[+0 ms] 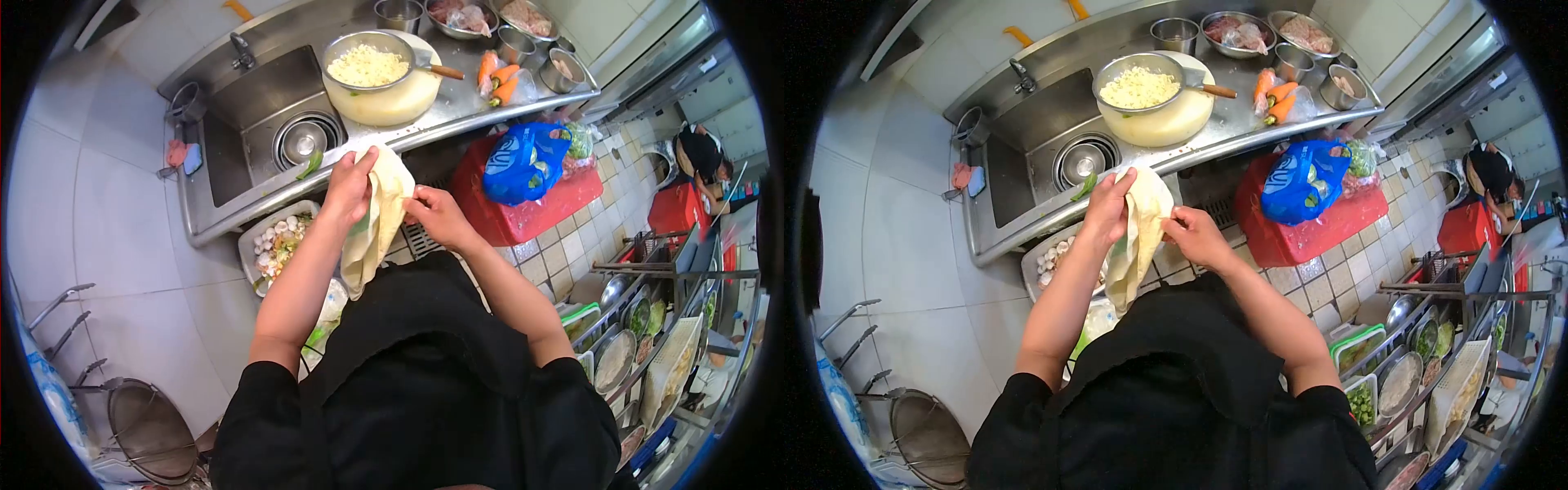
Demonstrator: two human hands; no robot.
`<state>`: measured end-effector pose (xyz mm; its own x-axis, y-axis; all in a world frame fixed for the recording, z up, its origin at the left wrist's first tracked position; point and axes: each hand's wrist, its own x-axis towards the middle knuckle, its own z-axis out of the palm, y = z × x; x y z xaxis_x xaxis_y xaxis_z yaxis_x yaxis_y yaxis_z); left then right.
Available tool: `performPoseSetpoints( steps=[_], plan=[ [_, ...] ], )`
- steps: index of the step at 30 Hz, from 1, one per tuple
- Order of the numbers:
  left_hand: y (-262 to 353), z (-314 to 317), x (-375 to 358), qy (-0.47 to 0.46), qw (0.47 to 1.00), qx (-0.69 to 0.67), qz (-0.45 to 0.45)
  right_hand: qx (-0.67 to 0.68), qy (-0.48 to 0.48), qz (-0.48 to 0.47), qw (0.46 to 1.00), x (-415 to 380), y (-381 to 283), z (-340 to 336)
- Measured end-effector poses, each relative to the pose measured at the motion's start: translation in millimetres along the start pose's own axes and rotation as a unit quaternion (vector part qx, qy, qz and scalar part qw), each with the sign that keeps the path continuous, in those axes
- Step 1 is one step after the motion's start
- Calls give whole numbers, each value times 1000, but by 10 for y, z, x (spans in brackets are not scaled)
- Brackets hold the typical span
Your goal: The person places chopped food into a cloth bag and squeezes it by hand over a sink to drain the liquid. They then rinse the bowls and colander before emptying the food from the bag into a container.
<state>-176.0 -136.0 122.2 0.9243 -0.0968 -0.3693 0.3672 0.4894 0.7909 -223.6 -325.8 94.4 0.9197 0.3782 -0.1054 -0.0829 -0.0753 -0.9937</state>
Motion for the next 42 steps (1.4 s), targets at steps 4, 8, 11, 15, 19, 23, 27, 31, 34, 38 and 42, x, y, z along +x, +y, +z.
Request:
performPoseSetpoints(
  steps=[4,8,11,15,19,23,27,31,34,38,42],
  plan=[
    [-184,-25,-153,-44,927,319,191,57,-9,25,998,15,-42,-46],
    [-71,-525,-181,-136,929,339,65,234,113,48,964,58,-419,-54],
    [211,-929,-250,-29,953,289,84,178,154,-3,972,134,-120,-454],
    [423,-1195,-416,-24,965,248,82,37,111,40,992,63,-498,-531],
    [625,-980,-701,-49,951,279,123,-102,76,-8,992,255,-585,-703],
    [776,-887,-896,-34,958,249,142,-142,109,-68,982,240,-1243,-1003],
    [854,-869,-1044,39,991,93,87,125,47,-187,973,-70,-1746,-1610],
    [856,-872,-1154,90,985,10,144,-516,-84,-146,840,559,349,-2745],
    [985,-667,-1121,97,970,-24,222,-488,-226,132,833,910,932,-2710],
    [1187,-253,-950,116,958,-7,263,-298,-245,-63,920,1358,297,-1460],
    [1353,81,-785,185,933,18,307,-51,-411,-214,885,1659,-189,-438]
  ],
)
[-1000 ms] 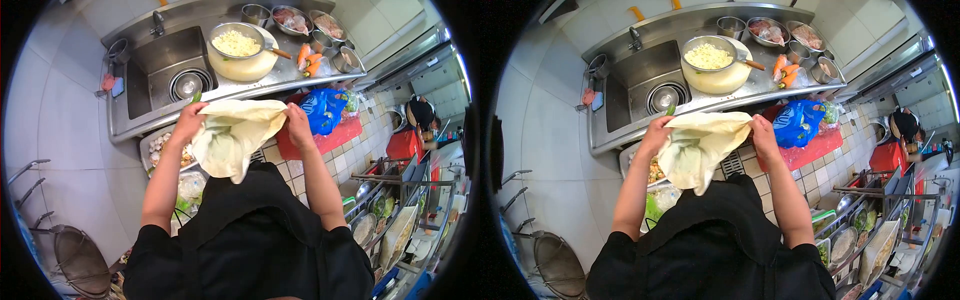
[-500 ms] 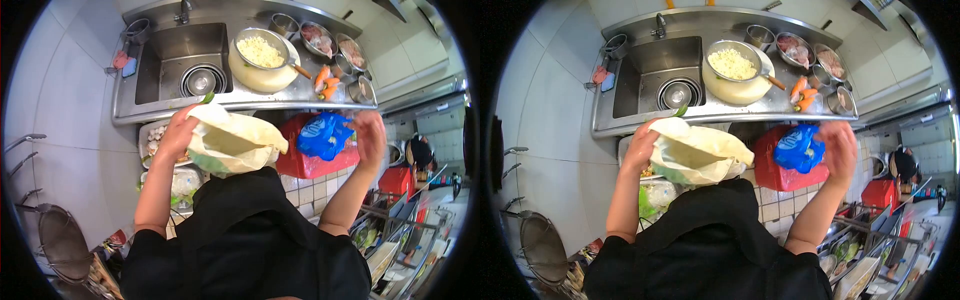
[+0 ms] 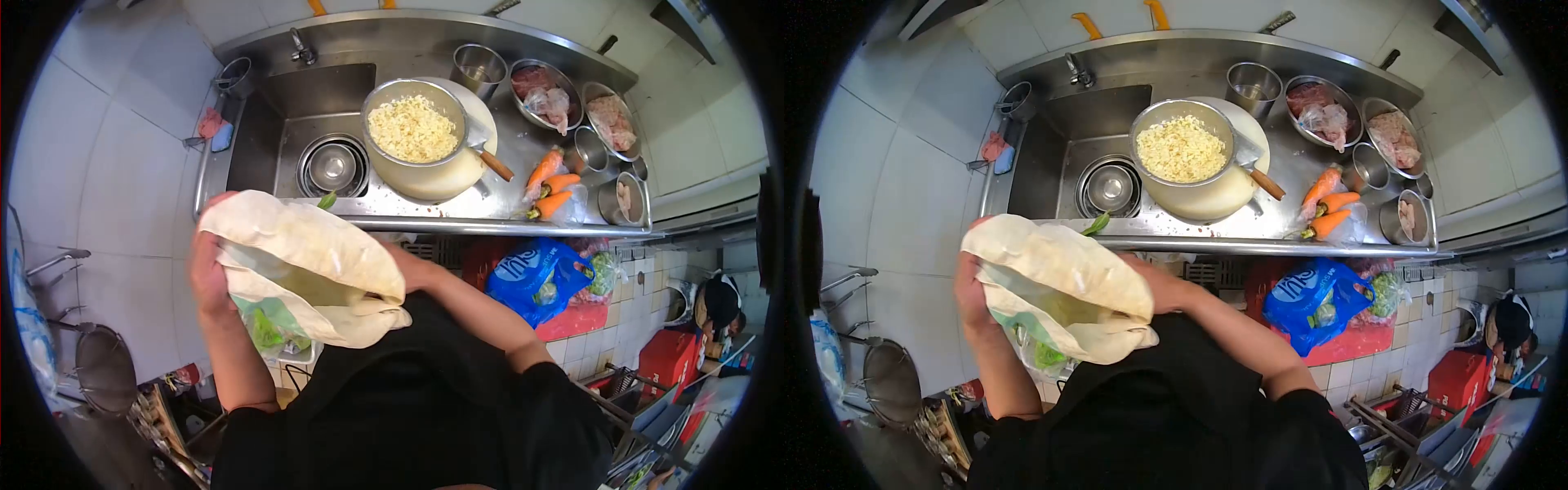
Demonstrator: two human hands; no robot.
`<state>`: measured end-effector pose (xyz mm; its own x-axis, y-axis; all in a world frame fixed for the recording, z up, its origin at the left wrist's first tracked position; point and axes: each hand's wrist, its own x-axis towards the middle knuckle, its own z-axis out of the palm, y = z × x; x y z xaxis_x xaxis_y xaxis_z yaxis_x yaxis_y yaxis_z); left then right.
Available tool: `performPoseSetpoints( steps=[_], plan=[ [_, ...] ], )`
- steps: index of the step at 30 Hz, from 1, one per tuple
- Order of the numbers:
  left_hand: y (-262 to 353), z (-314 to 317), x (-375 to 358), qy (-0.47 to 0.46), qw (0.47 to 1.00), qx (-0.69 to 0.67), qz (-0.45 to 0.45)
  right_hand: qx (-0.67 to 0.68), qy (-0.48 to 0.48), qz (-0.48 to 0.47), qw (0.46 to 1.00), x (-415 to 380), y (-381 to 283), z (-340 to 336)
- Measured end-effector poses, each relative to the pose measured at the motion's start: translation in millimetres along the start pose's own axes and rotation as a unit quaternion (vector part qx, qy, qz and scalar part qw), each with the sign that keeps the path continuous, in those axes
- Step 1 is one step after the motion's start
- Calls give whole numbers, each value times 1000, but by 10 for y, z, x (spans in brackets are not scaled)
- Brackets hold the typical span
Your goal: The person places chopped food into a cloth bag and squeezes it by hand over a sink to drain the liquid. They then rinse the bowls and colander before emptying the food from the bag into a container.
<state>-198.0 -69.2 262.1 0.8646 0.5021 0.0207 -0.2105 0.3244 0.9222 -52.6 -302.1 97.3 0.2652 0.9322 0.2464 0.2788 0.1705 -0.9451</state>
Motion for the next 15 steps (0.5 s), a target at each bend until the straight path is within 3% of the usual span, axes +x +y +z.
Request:
performPoseSetpoints(
  steps=[3,4,6,7,8,9,11,14,15],
  plan=[
    [189,340,62,103,968,216,76,34,-27,-39,998,342,-195,-28],
    [189,322,61,107,966,221,77,111,-63,-24,992,382,-225,-139],
    [206,-18,15,195,947,252,30,60,-109,12,992,355,-205,-479],
    [176,-246,-47,191,951,243,22,75,-96,35,992,260,-151,-730],
    [137,-363,-133,196,949,244,24,168,-42,68,983,147,270,-867],
    [97,-451,-228,211,949,234,-10,303,70,201,929,25,511,-1092],
    [-55,-536,-337,231,946,224,-46,289,279,376,835,-137,727,-1434],
    [-297,-540,-419,239,940,232,-66,356,326,406,776,-37,882,-1649],
    [-377,-493,-382,235,946,204,-92,350,323,407,779,27,1004,-1669]
  ],
)
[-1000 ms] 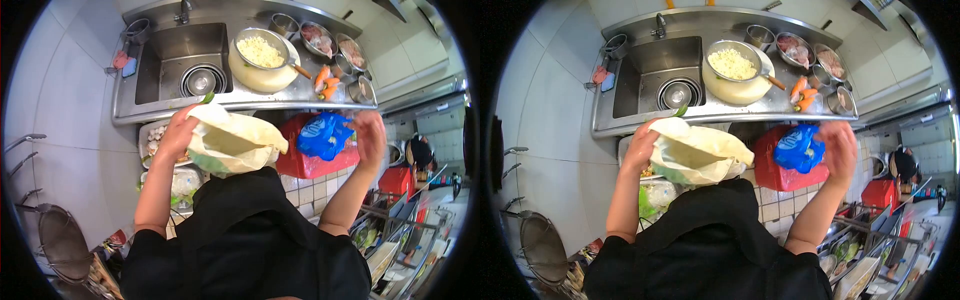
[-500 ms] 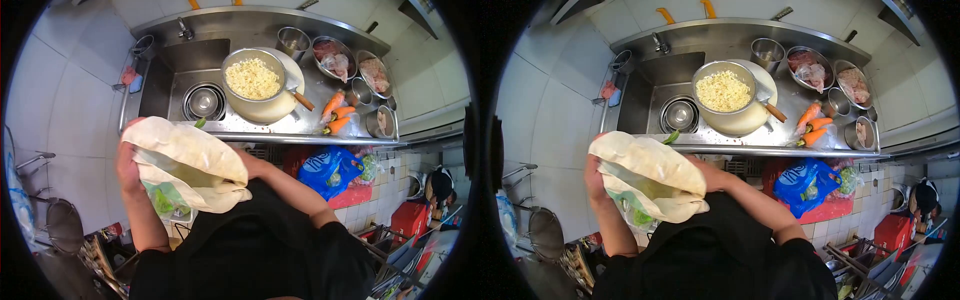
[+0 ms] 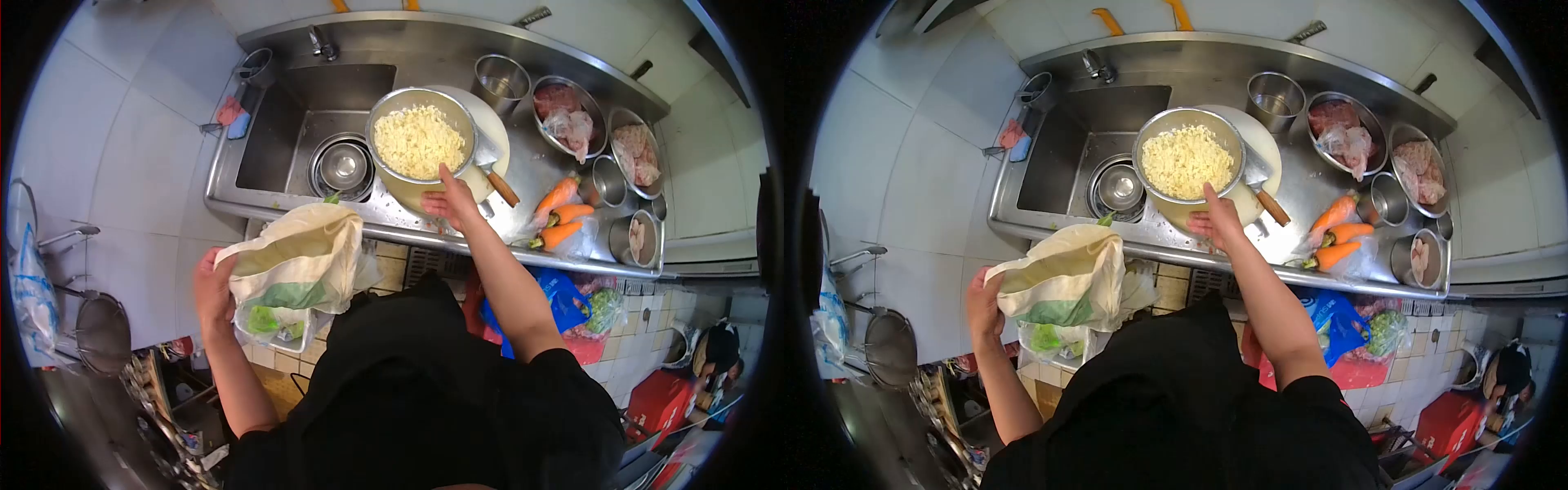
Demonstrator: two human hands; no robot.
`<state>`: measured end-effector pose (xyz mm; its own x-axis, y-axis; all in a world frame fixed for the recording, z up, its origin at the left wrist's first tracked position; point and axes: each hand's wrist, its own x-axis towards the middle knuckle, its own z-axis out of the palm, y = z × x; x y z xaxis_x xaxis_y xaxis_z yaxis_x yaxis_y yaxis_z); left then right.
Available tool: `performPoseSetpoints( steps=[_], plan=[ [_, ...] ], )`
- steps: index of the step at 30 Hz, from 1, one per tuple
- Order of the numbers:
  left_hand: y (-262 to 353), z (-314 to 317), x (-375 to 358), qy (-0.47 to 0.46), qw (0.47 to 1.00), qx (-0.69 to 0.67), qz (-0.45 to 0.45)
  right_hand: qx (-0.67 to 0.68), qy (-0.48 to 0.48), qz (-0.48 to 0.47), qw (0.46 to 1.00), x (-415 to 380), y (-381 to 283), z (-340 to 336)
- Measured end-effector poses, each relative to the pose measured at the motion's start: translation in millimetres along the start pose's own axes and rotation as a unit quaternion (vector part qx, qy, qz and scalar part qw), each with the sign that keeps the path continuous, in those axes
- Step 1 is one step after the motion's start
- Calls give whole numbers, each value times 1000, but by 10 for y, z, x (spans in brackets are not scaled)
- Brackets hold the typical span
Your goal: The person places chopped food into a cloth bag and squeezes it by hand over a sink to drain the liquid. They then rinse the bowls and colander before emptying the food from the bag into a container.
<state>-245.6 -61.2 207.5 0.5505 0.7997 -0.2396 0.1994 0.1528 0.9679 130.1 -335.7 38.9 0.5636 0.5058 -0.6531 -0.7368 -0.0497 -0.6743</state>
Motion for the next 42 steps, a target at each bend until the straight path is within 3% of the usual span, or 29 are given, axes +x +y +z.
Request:
performPoseSetpoints(
  steps=[2,5,7,10,14,15,21,23,24,26,31,33,34,35,37,39,42],
  plan=[
    [-115,193,33,1,1000,-19,-24,99,-25,-31,994,254,52,79],
    [-315,396,132,27,997,-57,-39,139,-35,-51,988,367,41,66],
    [-537,411,240,23,995,-84,-49,86,-21,-109,990,14,2,132],
    [-672,575,241,15,991,-109,-71,29,-40,-116,992,-527,-104,6],
    [-723,842,266,-17,991,-120,-59,-56,-32,-105,992,-1402,-352,61],
    [-725,907,247,-26,991,-119,-56,-99,-45,-63,992,-1536,-383,34],
    [-734,1054,128,-115,991,-54,-45,-201,-20,38,979,-1794,-61,240],
    [-990,997,136,-134,990,-13,37,-224,-34,62,972,-1766,90,299],
    [-997,936,40,-135,990,-17,38,-211,-17,69,975,-1760,170,316],
    [-956,824,-225,-153,970,157,108,-172,-18,51,984,-1754,365,390],
    [-1078,580,-507,-150,969,161,114,8,-65,7,998,-1574,1043,767],
    [-1404,492,-376,-108,988,-107,15,127,-146,29,981,-1488,1222,932],
    [-1213,418,-419,-120,973,-188,-61,154,-154,21,976,-1580,1221,1137],
    [-1213,357,-426,-117,974,-187,-59,154,-158,22,975,-1601,1245,1258],
    [-1241,207,-433,-160,941,-241,-177,203,-198,4,959,-1603,1286,1453],
    [-1351,119,-442,-169,939,-222,-201,191,-216,1,957,-1616,1292,1629],
    [-1343,120,-497,-184,884,-277,-328,233,-220,12,947,-1630,1293,1942]
  ],
)
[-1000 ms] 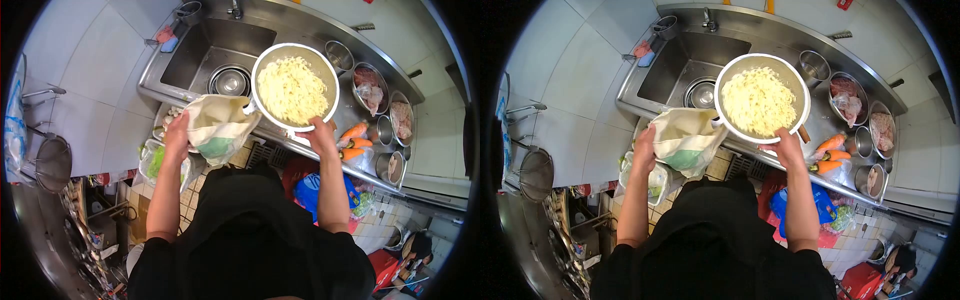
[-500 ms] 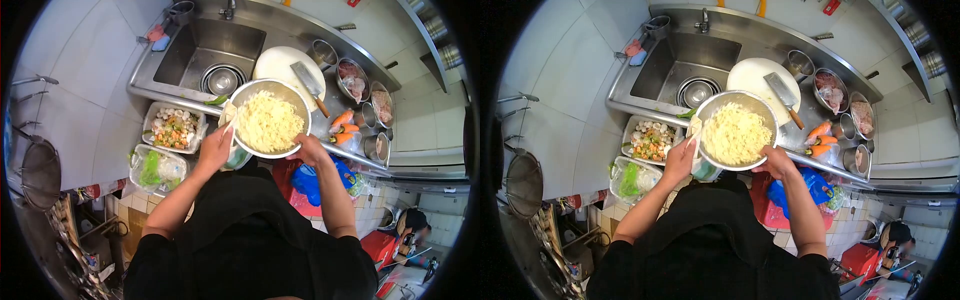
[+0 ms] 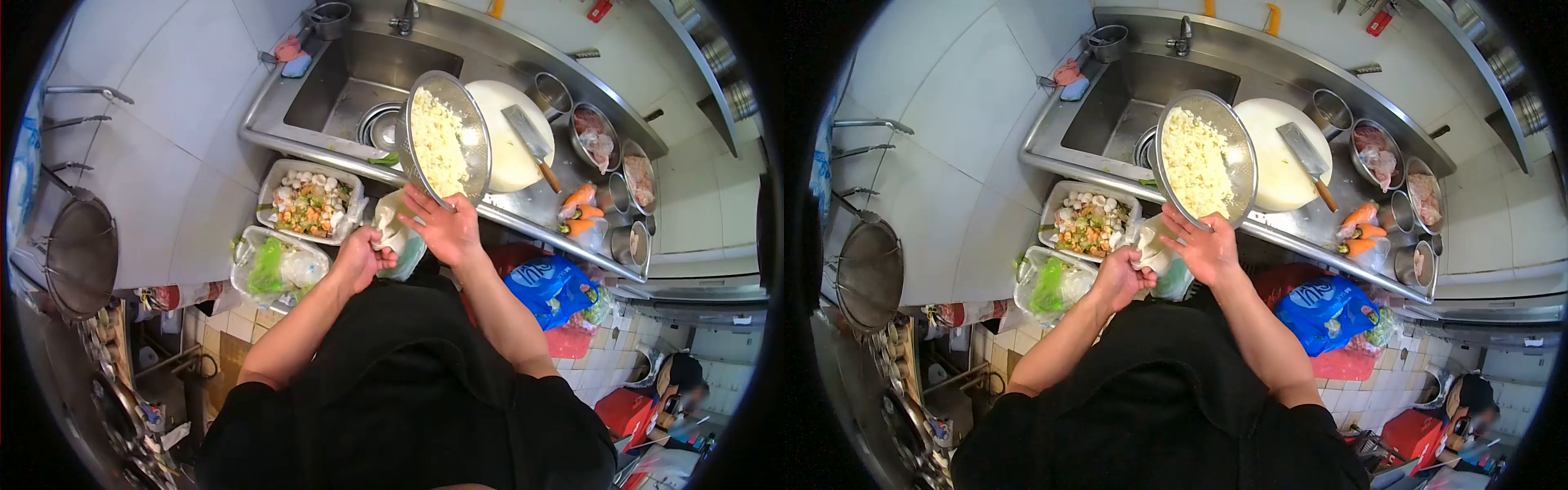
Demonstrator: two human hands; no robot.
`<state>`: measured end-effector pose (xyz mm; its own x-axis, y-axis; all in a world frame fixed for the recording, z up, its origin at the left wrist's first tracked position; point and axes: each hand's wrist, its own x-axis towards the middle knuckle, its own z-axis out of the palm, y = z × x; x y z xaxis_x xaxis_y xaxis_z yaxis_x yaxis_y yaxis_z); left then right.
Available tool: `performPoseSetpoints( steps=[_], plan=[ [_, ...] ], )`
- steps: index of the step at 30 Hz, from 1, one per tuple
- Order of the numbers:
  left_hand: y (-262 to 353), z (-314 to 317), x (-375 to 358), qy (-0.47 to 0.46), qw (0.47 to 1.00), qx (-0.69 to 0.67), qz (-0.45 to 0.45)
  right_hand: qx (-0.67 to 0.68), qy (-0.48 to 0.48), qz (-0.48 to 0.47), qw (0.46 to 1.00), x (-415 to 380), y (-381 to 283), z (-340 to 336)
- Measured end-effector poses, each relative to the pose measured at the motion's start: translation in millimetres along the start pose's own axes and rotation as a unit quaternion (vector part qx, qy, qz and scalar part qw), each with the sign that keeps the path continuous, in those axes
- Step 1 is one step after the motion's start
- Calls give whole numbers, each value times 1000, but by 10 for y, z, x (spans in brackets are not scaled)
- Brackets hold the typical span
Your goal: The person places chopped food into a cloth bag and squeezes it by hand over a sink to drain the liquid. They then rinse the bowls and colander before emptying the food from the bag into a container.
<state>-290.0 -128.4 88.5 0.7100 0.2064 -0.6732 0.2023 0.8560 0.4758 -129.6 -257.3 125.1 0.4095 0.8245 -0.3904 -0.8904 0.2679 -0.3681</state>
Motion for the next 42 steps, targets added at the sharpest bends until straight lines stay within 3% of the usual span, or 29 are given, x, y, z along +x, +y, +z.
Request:
performPoseSetpoints(
  steps=[5,7,9,11,13,15,16,18,19,20,21,22,23,25,29,31,33,34,35,37,38,41,42],
  plan=[
    [156,27,-147,-24,999,26,22,-25,-7,32,999,338,337,-65],
    [302,41,-254,-11,989,134,56,-82,18,44,995,377,457,-192],
    [422,-67,-292,-8,987,140,78,-120,9,42,992,381,581,-361],
    [578,-70,-381,82,945,286,136,-181,44,83,979,364,640,-539],
    [618,-123,-360,78,940,282,177,-197,56,91,975,350,686,-628],
    [653,-227,-289,131,858,386,313,-230,37,96,968,407,786,-820],
    [722,-257,-306,129,858,387,312,-250,72,88,962,459,837,-913],
    [885,-324,-375,279,686,593,317,-286,107,98,947,490,841,-1051],
    [873,-474,-265,284,684,594,314,-322,140,111,930,497,861,-1062],
    [797,-700,-50,269,821,388,322,-335,141,90,927,450,845,-964],
    [759,-833,64,238,906,156,314,-335,137,95,927,396,782,-808],
    [797,-830,9,203,945,-50,250,-329,142,73,931,348,692,-627],
    [778,-856,24,207,944,-51,251,-321,147,51,934,335,622,-548],
    [720,-866,89,110,968,-113,195,-354,125,33,926,494,579,-826],
    [754,-746,22,41,989,-63,127,-459,115,-8,881,462,326,-872],
    [793,-863,26,43,987,-74,138,-574,92,-37,813,403,202,-842],
    [872,-961,-27,196,928,205,243,-586,101,-25,804,302,80,-803],
    [825,-940,-16,257,874,274,307,-591,94,-34,801,279,39,-848],
    [794,-941,-29,256,875,272,308,-595,86,-42,798,259,19,-879],
    [729,-933,-69,313,712,536,328,-585,84,-51,805,188,-5,-842],
    [645,-977,16,322,666,571,356,-569,90,-40,817,174,-12,-860],
    [423,-1117,280,322,692,544,349,-529,101,-46,841,172,17,-975],
    [373,-1193,379,311,737,506,323,-504,103,-62,855,187,33,-996]
  ],
)
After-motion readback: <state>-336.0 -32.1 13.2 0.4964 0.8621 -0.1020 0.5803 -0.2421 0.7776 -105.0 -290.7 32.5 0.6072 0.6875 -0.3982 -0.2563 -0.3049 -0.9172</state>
